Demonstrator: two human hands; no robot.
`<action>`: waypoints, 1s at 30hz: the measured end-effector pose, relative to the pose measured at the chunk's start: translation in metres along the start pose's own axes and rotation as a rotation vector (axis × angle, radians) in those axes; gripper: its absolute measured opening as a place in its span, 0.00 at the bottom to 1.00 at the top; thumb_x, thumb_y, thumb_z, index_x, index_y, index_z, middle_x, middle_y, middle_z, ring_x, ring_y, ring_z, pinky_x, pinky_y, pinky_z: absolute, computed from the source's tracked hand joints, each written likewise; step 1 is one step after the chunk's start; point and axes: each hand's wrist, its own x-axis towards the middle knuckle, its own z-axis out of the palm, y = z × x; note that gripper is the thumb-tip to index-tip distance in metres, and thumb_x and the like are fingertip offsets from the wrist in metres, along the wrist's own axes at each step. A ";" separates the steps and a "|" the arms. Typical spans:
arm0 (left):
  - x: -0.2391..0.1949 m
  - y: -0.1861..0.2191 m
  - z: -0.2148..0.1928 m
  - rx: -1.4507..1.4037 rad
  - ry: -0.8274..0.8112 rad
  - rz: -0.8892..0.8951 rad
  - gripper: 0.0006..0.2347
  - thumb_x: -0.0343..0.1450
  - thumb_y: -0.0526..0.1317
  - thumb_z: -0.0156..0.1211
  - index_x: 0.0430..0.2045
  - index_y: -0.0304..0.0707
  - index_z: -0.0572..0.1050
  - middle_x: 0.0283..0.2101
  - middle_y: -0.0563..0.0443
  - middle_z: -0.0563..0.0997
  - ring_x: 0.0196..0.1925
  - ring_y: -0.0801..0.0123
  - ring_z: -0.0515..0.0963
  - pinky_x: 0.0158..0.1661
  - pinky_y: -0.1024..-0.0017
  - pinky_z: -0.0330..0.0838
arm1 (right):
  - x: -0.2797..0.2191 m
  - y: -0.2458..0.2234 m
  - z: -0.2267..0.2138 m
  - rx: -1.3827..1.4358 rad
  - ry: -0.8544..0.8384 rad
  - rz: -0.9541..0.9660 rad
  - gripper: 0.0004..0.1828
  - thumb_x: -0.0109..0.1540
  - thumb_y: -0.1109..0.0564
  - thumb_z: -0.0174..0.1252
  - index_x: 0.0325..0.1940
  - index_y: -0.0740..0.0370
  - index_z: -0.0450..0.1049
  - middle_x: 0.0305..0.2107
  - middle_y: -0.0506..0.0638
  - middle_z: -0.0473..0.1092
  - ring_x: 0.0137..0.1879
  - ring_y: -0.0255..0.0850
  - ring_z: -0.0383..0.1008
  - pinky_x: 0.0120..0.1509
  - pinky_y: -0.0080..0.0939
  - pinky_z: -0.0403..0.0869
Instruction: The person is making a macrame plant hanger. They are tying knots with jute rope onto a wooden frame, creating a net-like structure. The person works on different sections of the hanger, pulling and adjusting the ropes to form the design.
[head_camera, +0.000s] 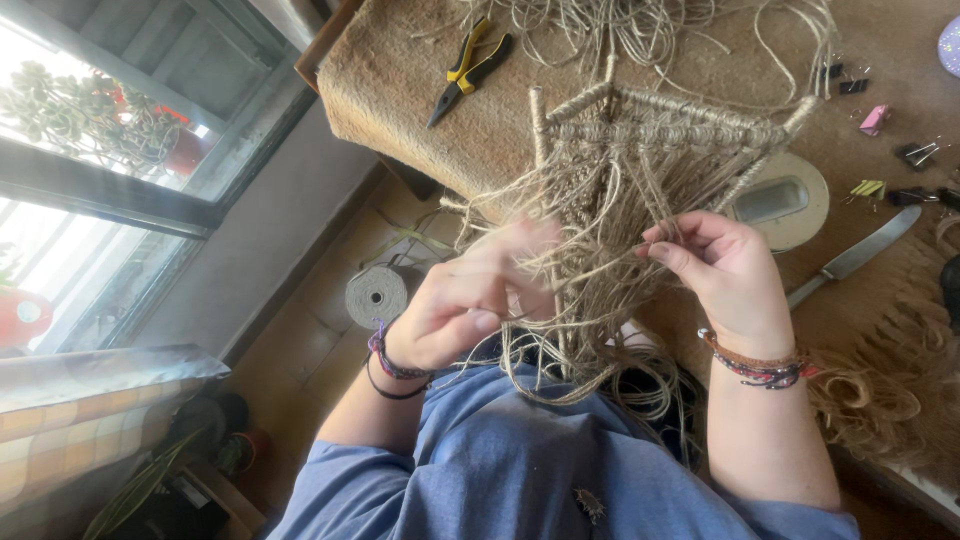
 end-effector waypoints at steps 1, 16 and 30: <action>-0.004 0.003 0.004 0.001 0.002 -0.002 0.16 0.81 0.43 0.38 0.22 0.38 0.63 0.45 0.43 0.80 0.71 0.34 0.62 0.74 0.34 0.47 | -0.001 -0.003 0.003 0.000 -0.002 0.001 0.09 0.63 0.68 0.62 0.45 0.63 0.72 0.42 0.54 0.77 0.47 0.44 0.83 0.56 0.32 0.79; 0.015 -0.005 0.035 0.859 -0.179 -0.432 0.14 0.71 0.54 0.64 0.35 0.44 0.79 0.41 0.54 0.78 0.31 0.65 0.79 0.27 0.66 0.77 | -0.003 -0.015 -0.001 0.011 -0.101 0.068 0.06 0.63 0.68 0.60 0.44 0.66 0.76 0.35 0.49 0.75 0.48 0.43 0.84 0.29 0.23 0.62; -0.032 -0.050 0.051 0.985 -0.738 -0.453 0.18 0.75 0.54 0.57 0.19 0.46 0.82 0.15 0.56 0.75 0.19 0.59 0.77 0.17 0.63 0.70 | -0.005 -0.022 -0.007 0.005 -0.063 0.090 0.06 0.63 0.67 0.61 0.45 0.66 0.75 0.33 0.49 0.74 0.44 0.39 0.82 0.26 0.22 0.61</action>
